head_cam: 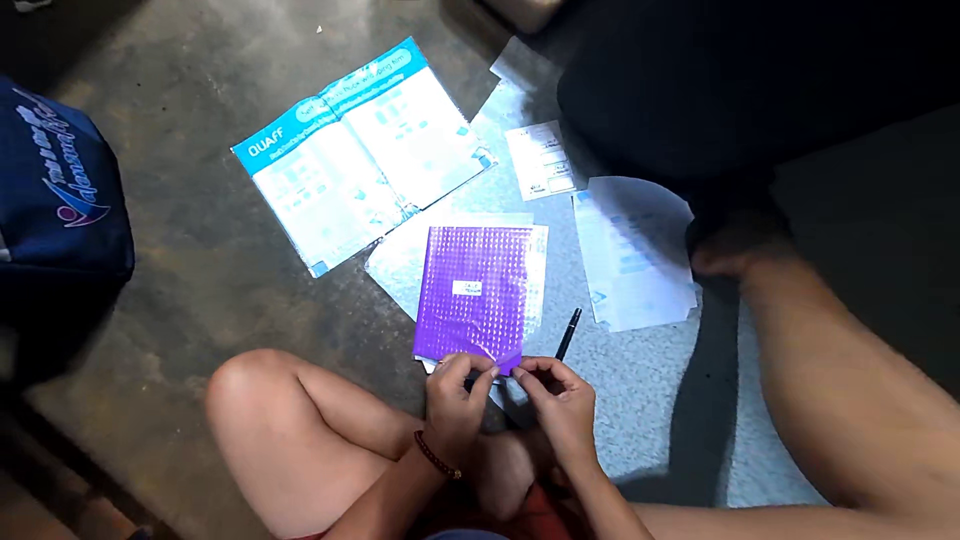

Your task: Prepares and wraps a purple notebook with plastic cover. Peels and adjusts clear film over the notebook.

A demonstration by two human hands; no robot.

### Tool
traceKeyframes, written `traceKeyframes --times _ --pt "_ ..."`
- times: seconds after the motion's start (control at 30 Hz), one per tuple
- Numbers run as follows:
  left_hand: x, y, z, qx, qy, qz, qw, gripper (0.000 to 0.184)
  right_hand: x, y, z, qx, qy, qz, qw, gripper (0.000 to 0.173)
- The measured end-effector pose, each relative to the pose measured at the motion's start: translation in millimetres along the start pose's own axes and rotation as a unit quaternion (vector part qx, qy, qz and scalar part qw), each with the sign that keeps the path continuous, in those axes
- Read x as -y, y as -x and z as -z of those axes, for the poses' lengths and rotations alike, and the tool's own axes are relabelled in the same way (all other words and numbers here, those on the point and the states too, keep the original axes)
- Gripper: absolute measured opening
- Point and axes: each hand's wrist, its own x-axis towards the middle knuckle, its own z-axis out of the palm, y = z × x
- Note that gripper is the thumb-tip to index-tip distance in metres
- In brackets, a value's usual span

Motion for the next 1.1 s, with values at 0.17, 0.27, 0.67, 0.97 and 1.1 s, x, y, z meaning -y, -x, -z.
traceKeyframes --times 0.17,0.27,0.67,0.97,1.1 --pt "-3 1 0 0.024 -0.050 -0.019 0.998 0.015 5 -5 -8 -0.034 -0.064 -0.020 0.997 0.012" --pt "-7 -3 5 0.078 -0.090 -0.023 0.993 0.031 5 -4 -10 -0.043 -0.061 -0.021 0.997 0.012" --pt "-30 -36 6 0.203 -0.153 0.014 0.967 0.044 2 -4 -12 -0.041 -0.043 0.005 0.998 0.010" --pt "-44 -64 13 0.286 -0.110 0.194 0.932 0.017 3 -12 -8 -0.017 -0.078 0.004 0.997 0.027" --pt "-41 -67 11 0.305 -0.101 0.203 0.925 0.024 5 -12 -6 -0.006 -0.097 -0.015 0.995 0.027"
